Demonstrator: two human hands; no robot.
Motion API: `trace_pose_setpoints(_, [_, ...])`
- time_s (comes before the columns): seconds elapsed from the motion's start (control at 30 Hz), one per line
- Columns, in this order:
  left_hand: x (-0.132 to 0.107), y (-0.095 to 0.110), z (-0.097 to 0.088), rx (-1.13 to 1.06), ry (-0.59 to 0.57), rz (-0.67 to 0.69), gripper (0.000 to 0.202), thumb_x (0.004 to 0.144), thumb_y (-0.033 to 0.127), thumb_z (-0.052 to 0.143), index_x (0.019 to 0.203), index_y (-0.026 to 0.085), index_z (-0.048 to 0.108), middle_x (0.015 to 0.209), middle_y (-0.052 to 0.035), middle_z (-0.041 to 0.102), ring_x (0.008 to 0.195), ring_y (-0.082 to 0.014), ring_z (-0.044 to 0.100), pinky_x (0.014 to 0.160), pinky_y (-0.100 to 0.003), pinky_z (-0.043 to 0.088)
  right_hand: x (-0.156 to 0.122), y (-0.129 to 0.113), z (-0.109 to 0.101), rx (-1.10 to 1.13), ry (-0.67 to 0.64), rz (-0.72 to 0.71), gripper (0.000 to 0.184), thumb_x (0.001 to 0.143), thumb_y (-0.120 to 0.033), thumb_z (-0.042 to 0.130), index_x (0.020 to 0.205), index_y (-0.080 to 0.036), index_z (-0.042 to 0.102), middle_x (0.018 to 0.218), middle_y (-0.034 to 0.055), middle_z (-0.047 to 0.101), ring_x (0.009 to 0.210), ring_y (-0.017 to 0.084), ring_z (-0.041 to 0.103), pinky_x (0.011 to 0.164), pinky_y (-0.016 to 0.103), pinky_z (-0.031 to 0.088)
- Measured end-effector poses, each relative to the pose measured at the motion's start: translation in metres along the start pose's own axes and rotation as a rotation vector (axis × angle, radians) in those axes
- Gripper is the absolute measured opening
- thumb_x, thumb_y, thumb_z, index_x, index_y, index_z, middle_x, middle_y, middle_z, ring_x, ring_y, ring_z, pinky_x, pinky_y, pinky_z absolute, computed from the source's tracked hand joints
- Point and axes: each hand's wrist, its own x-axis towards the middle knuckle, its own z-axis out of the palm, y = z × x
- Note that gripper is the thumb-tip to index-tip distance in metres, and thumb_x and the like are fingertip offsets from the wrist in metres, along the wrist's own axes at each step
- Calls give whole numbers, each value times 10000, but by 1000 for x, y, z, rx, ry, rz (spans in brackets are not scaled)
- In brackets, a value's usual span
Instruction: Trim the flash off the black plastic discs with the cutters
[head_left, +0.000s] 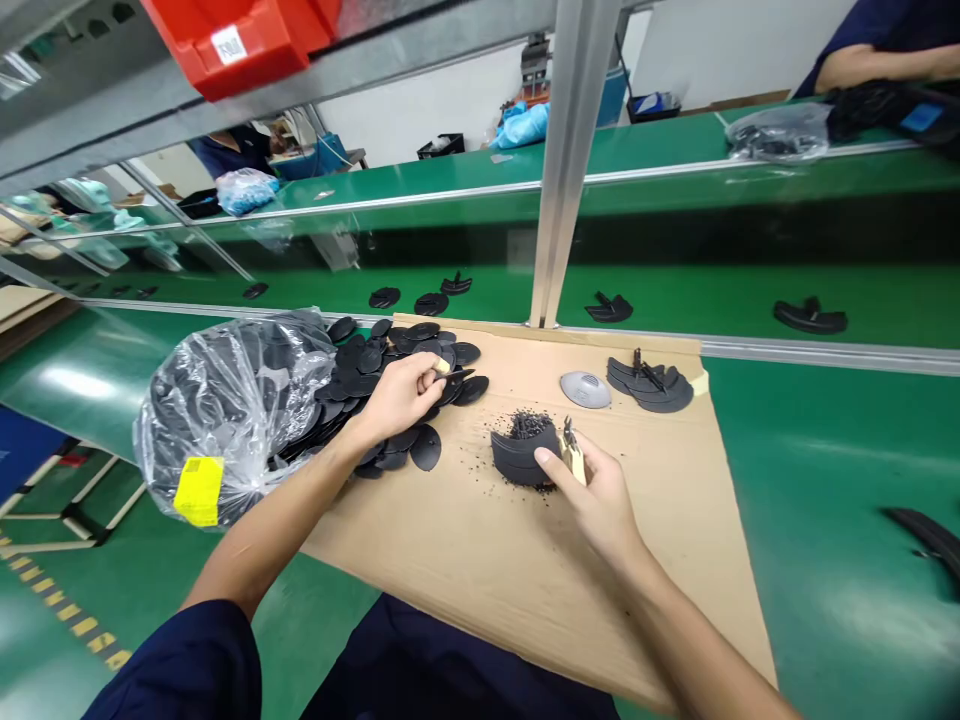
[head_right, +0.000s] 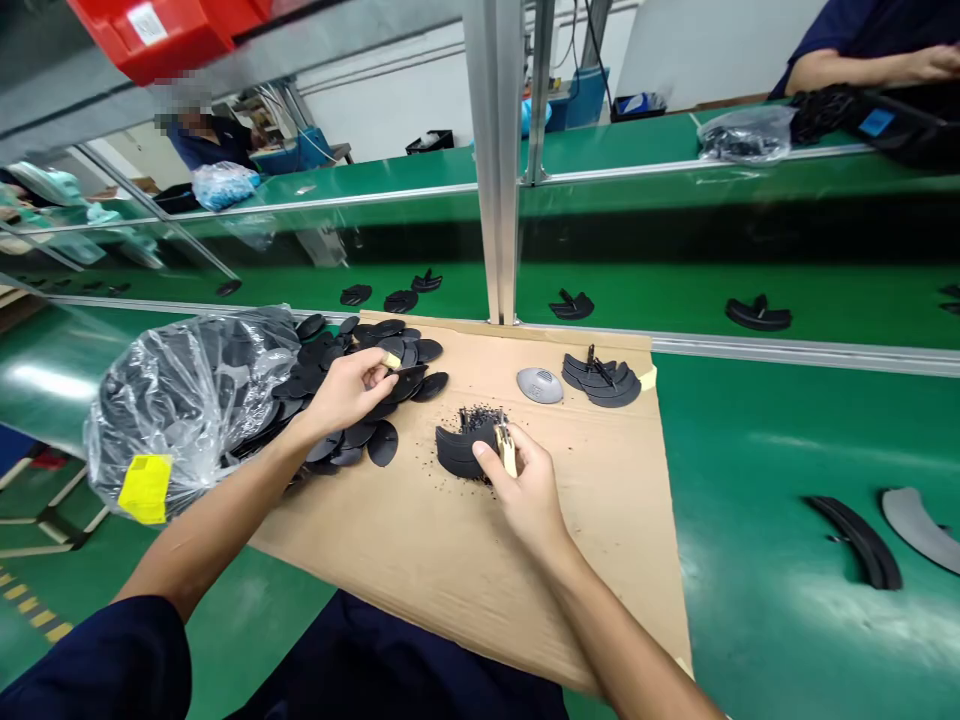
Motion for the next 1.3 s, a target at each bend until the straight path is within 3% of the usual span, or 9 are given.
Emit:
trace_pose_setpoints(0.13, [-25,46,11,-107,319,397,111,929,127,554,841,192,567,651,32,507,608,-119,486,615,-265,387,-2,2,2,86,-33,89,393,805,-569,748,807,-200,612,745,-4,555,708,163,496,675,290,463])
trace_pose_setpoints(0.23, [-37,72,23,-7,356,538,61,952,146,566,913,184,594,682,8,552,640,-143,506,607,-299,364,-5,2,5,133,-39,122,400,807,-580,745,887,-199,653,793,9,597,747,177,525,698,300,478])
trace_pose_setpoints(0.33, [-40,79,30,-77,291,510,107,969,280,615,995,177,610,937,-83,661,863,-203,604,734,-339,462,-7,2,6,118,-44,131,406,821,-591,728,826,-201,614,769,1,570,728,166,500,678,290,462])
trace_pose_setpoints(0.47, [-38,74,35,-415,213,400,71,1006,216,542,1031,196,605,1264,-134,622,1188,-243,601,987,-415,513,-8,3,6,63,-63,120,427,832,-593,721,764,-208,548,746,-7,523,728,161,466,676,287,442])
trace_pose_setpoints(0.53, [-37,72,38,-517,204,295,169,992,261,593,1147,195,596,1257,-135,625,1184,-241,612,990,-405,529,-8,2,6,37,-57,117,425,841,-585,712,754,-209,536,738,-12,501,714,153,441,668,284,426])
trace_pose_setpoints(0.67, [-40,70,43,-564,172,148,363,935,391,694,1218,183,603,1059,-85,685,898,-189,654,805,-323,565,-8,2,7,-4,-37,109,404,859,-566,694,748,-211,534,719,-19,471,695,148,420,642,274,402])
trace_pose_setpoints(0.9, [-42,70,38,-653,216,222,241,989,267,615,1213,206,680,1015,-67,727,944,-179,682,845,-306,567,-7,1,8,16,-127,171,370,842,-552,703,784,-207,582,724,-9,530,706,159,462,661,282,429])
trace_pose_setpoints(1.03, [-43,70,42,-679,140,261,311,1004,248,583,1302,178,641,1061,-95,724,994,-187,689,868,-299,572,-9,0,8,25,-169,169,383,848,-549,704,751,-207,561,680,-31,445,648,131,389,612,264,391])
trace_pose_setpoints(1.3, [-50,78,55,-546,156,278,387,1051,305,444,1407,187,540,1141,-117,639,1063,-214,650,897,-331,583,-12,-2,9,-14,-151,134,487,858,-613,684,689,-222,448,657,-52,322,609,111,285,553,254,327])
